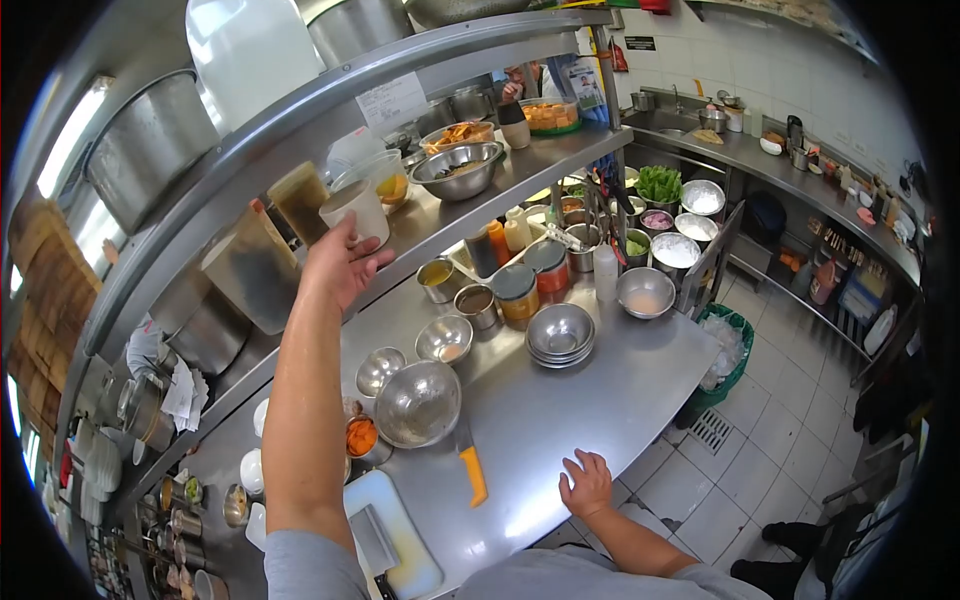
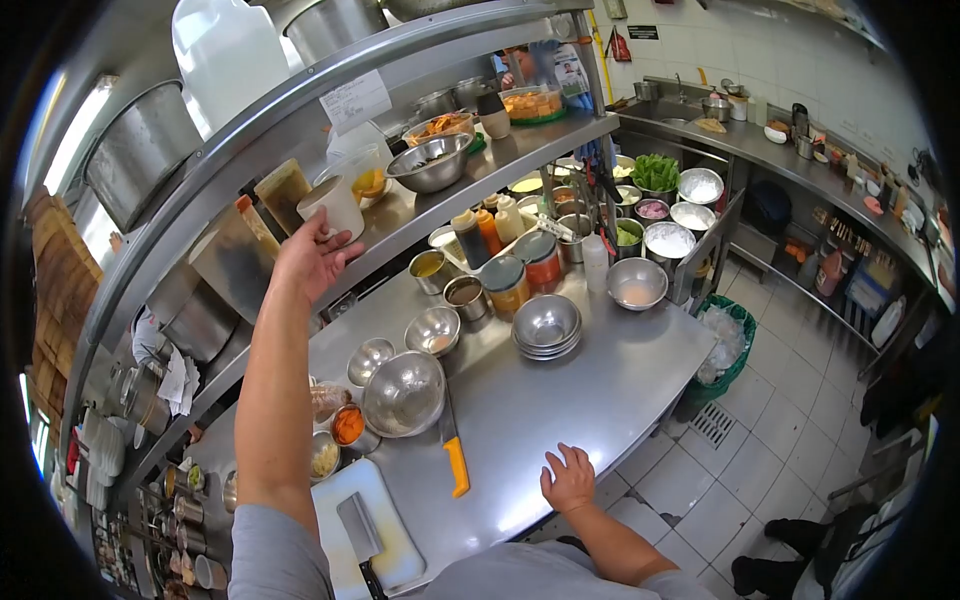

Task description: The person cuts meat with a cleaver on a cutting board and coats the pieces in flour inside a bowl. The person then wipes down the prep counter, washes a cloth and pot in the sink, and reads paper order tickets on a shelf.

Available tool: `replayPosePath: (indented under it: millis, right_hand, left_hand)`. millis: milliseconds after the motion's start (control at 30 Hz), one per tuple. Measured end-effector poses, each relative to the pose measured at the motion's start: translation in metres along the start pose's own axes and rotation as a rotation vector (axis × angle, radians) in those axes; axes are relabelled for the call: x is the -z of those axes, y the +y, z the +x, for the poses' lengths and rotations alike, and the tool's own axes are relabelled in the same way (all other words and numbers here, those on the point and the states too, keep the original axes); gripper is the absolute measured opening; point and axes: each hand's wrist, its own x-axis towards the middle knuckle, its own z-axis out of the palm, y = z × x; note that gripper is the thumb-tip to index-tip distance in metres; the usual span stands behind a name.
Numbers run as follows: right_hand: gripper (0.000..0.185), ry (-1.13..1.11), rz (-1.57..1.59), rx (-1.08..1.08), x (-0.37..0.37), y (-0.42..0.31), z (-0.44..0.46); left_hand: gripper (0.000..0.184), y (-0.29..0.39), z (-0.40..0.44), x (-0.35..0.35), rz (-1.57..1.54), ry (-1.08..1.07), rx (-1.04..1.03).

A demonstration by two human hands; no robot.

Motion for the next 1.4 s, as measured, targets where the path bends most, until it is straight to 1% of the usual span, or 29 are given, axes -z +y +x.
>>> replayPosePath:
  millis: [33, 100, 233, 300, 400, 533, 600, 633, 700, 733, 800, 833, 867, 933, 967, 1033, 1067, 1133, 1167, 1233, 1300, 1333, 1400]
  right_hand:
    - [0.032, -0.007, 0.002, 0.004, -0.001, 0.001, 0.000]
    - [0.032, -0.004, 0.005, -0.002, -0.003, 0.001, 0.000]
    - [0.031, 0.018, 0.010, 0.000, -0.005, 0.001, -0.001]
    - [0.031, 0.019, -0.002, 0.000, -0.006, 0.001, -0.001]
    - [0.031, 0.010, -0.003, 0.001, -0.004, 0.000, 0.000]
    - [0.031, 0.024, 0.027, 0.033, -0.002, 0.000, 0.001]
    - [0.028, 0.040, 0.015, 0.034, 0.000, -0.003, 0.002]
    - [0.028, 0.041, 0.014, 0.038, 0.000, -0.003, 0.003]
    - [0.028, 0.034, 0.004, 0.039, 0.000, -0.002, 0.003]
    - [0.028, 0.033, 0.005, 0.041, 0.000, -0.002, 0.003]
    - [0.028, 0.042, 0.015, 0.044, 0.001, -0.003, 0.004]
    - [0.028, 0.040, 0.019, 0.043, 0.001, -0.003, 0.004]
    - [0.028, 0.040, 0.017, 0.037, 0.001, -0.004, 0.004]
    - [0.028, 0.044, 0.011, 0.024, 0.002, -0.004, 0.005]
    - [0.028, 0.042, 0.022, 0.040, 0.003, -0.003, 0.006]
    - [0.027, 0.041, 0.025, 0.058, 0.005, -0.001, 0.006]
    - [0.027, 0.036, 0.016, 0.053, 0.004, 0.000, 0.005]
    - [0.027, 0.041, 0.015, 0.036, 0.001, -0.002, 0.007]
    - [0.027, 0.039, 0.008, 0.030, 0.003, -0.002, 0.008]
    - [0.026, 0.039, 0.001, 0.005, 0.004, -0.003, 0.006]
    - [0.026, 0.023, 0.025, -0.004, 0.006, -0.001, 0.006]
    - [0.026, 0.030, 0.024, -0.015, 0.006, 0.000, 0.005]
    - [0.026, -0.002, 0.010, -0.031, 0.004, 0.001, 0.005]
  left_hand:
    - [0.047, -0.001, 0.000, 0.005, -0.002, 0.008, 0.003]
    - [0.048, -0.003, 0.001, 0.015, -0.103, 0.039, 0.006]
    - [0.051, -0.005, -0.011, 0.025, -0.098, 0.037, -0.025]
    - [0.036, -0.005, -0.018, 0.029, -0.141, 0.074, -0.024]
    - [0.036, -0.004, -0.028, 0.034, -0.167, 0.105, -0.029]
    - [0.035, -0.005, -0.027, 0.046, -0.201, 0.076, -0.029]
    - [0.043, -0.006, -0.028, 0.046, -0.149, 0.049, -0.062]
    - [0.043, -0.007, -0.027, 0.045, -0.152, 0.050, -0.065]
    - [0.057, -0.013, -0.025, 0.043, -0.153, 0.040, -0.091]
    - [0.057, -0.020, -0.026, 0.041, -0.153, 0.042, -0.091]
    - [0.065, -0.045, -0.035, 0.028, -0.178, 0.076, -0.333]
    - [0.076, -0.054, -0.057, 0.005, -0.174, 0.204, -0.398]
    - [0.076, -0.073, -0.068, -0.004, -0.170, 0.203, -0.397]
    - [0.069, -0.103, -0.077, -0.016, 0.135, 0.157, -0.590]
    - [0.069, -0.109, -0.072, -0.021, 0.131, 0.152, -0.589]
    - [0.045, -0.114, -0.066, -0.031, 0.467, -0.083, -0.770]
    - [0.045, -0.107, -0.061, -0.035, 0.464, -0.086, -0.772]
    - [0.035, -0.075, -0.036, -0.046, 0.703, -0.097, -1.057]
    - [0.035, -0.059, -0.018, -0.052, 0.748, -0.069, -1.225]
    - [0.038, -0.026, 0.021, -0.061, 0.856, 0.046, -1.224]
    - [0.045, -0.008, 0.084, -0.063, 1.039, 0.264, -1.336]
    - [0.045, -0.001, 0.108, -0.059, 1.036, 0.250, -1.342]
    - [0.064, 0.015, 0.146, -0.050, 1.164, 0.161, -0.905]
